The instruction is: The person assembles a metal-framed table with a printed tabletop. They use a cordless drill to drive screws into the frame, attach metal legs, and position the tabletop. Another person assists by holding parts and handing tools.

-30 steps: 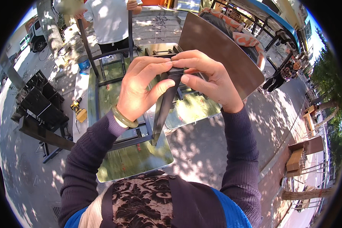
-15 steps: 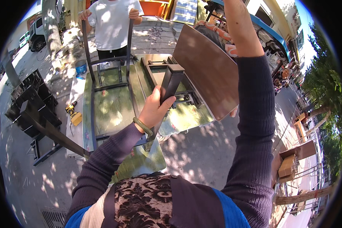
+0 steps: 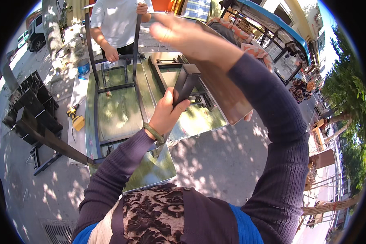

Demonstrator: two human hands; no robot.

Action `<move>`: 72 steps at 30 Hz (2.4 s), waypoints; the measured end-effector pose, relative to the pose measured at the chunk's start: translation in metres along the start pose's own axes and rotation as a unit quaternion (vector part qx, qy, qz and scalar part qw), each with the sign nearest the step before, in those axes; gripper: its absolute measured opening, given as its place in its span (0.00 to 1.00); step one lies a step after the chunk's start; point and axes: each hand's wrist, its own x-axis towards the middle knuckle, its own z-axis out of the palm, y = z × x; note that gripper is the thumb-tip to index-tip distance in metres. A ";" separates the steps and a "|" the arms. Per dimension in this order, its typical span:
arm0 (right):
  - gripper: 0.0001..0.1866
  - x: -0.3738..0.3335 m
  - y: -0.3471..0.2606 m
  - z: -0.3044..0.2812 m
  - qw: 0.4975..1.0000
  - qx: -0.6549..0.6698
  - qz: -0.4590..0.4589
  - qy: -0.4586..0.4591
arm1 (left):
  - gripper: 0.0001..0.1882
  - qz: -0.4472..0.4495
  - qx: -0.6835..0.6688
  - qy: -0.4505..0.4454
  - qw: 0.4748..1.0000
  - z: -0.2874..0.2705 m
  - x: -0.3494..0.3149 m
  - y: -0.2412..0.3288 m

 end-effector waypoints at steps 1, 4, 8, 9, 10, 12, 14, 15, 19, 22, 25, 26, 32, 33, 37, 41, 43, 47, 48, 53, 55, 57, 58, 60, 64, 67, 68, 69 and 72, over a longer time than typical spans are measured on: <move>0.44 -0.009 0.014 0.020 0.995 -0.074 0.030 -0.064 | 0.18 0.003 0.002 -0.002 1.000 -0.001 0.000 0.000; 0.45 -0.026 0.031 0.036 0.969 -0.232 -0.001 -0.089 | 0.18 0.006 -0.015 -0.004 1.000 0.009 0.002 0.004; 0.24 -0.038 -0.005 -0.008 0.990 0.040 -0.061 0.123 | 0.19 -0.012 -0.007 0.005 1.000 0.010 0.006 0.004; 0.23 -0.048 -0.008 -0.016 0.985 0.065 -0.033 0.155 | 0.19 -0.012 0.003 0.007 1.000 0.007 0.007 0.002; 0.23 -0.066 -0.022 -0.020 0.981 0.065 -0.017 0.183 | 0.19 -0.009 0.007 0.009 1.000 0.005 0.007 0.004; 0.24 -0.100 -0.050 -0.015 0.976 0.051 0.002 0.209 | 0.19 -0.013 -0.013 -0.004 1.000 0.007 0.007 0.013; 0.20 -0.115 -0.074 0.027 0.975 0.049 -0.008 0.215 | 0.19 -0.057 0.030 0.002 0.998 -0.001 -0.002 0.007; 0.20 -0.119 -0.092 0.042 0.976 0.135 0.002 0.169 | 0.17 -0.038 0.039 0.004 0.998 -0.008 -0.007 0.004; 0.17 -0.115 -0.153 0.065 0.942 0.332 -0.043 -0.029 | 0.17 -0.067 -0.006 -0.035 0.997 0.013 0.009 0.025; 0.16 -0.103 -0.178 0.098 0.883 0.446 -0.099 -0.111 | 0.31 -0.053 0.045 -0.024 0.997 -0.019 -0.035 0.015; 0.14 -0.090 -0.189 0.113 0.852 0.492 -0.096 -0.150 | 0.32 -0.149 0.115 -0.027 0.982 -0.048 -0.091 0.044; 0.13 -0.090 -0.183 0.121 0.867 0.470 -0.063 -0.155 | 0.31 -0.109 0.082 -0.003 0.991 -0.044 -0.106 0.034; 0.10 -0.075 -0.201 0.107 0.850 0.517 0.001 -0.104 | 0.22 -0.022 0.246 0.326 0.912 -0.155 -0.202 0.063; 0.10 -0.066 -0.190 0.123 0.849 0.518 0.056 -0.081 | 0.21 -0.028 0.266 0.371 0.890 -0.181 -0.213 0.049; 0.07 -0.101 -0.137 0.196 0.842 0.460 0.215 0.181 | 0.33 0.002 0.266 0.406 0.874 -0.260 -0.222 0.038; 0.17 -0.167 -0.075 0.225 0.759 0.154 0.272 0.572 | 0.30 0.001 0.176 0.272 0.946 -0.279 -0.179 0.027; 0.26 -0.164 -0.058 0.217 0.753 0.101 0.340 0.555 | 0.22 -0.056 0.103 0.248 0.962 -0.283 -0.160 0.024; 0.35 -0.140 -0.039 0.214 0.788 0.306 0.359 0.396 | 0.06 -0.098 0.066 0.238 0.964 -0.298 -0.157 0.005; 0.32 -0.133 -0.042 0.218 0.788 0.268 0.359 0.421 | 0.05 -0.078 0.065 0.250 0.963 -0.296 -0.154 0.000; 0.13 -0.074 -0.081 0.291 0.838 0.038 0.097 0.536 | 0.04 -0.027 0.123 0.247 0.961 -0.299 -0.161 -0.011; 0.08 -0.027 -0.042 0.342 0.923 0.161 0.184 0.296 | 0.06 -0.018 0.116 0.231 0.966 -0.300 -0.155 -0.009; 0.22 -0.001 0.038 0.432 0.896 0.332 0.289 0.063 | 0.09 -0.003 0.058 0.258 0.964 -0.289 -0.147 -0.009; 0.30 -0.003 0.079 0.486 0.900 0.244 0.359 -0.041 | 0.10 0.004 0.047 0.248 0.968 -0.284 -0.142 -0.012; 0.36 0.014 0.071 0.519 0.944 0.080 0.277 -0.158 | 0.10 -0.008 0.056 0.242 0.969 -0.288 -0.143 -0.010; 0.38 0.062 0.073 0.552 0.974 0.166 0.137 0.067 | 0.10 -0.019 0.065 0.270 0.960 -0.291 -0.149 -0.006; 0.38 -0.041 0.068 0.604 0.966 0.148 0.184 -0.110 | 0.14 -0.042 0.071 0.291 0.953 -0.286 -0.145 -0.009; 0.38 -0.063 0.046 0.573 0.835 0.129 0.202 -0.495 | 0.14 -0.048 0.088 0.295 0.950 -0.285 -0.144 -0.007; 0.39 -0.086 0.052 0.603 0.917 0.141 0.177 -0.328 | 0.13 -0.039 0.096 0.304 0.947 -0.285 -0.143 -0.009; 0.40 -0.075 0.070 0.617 0.890 0.219 0.194 -0.350 | 0.13 -0.036 0.097 0.316 0.943 -0.282 -0.142 -0.015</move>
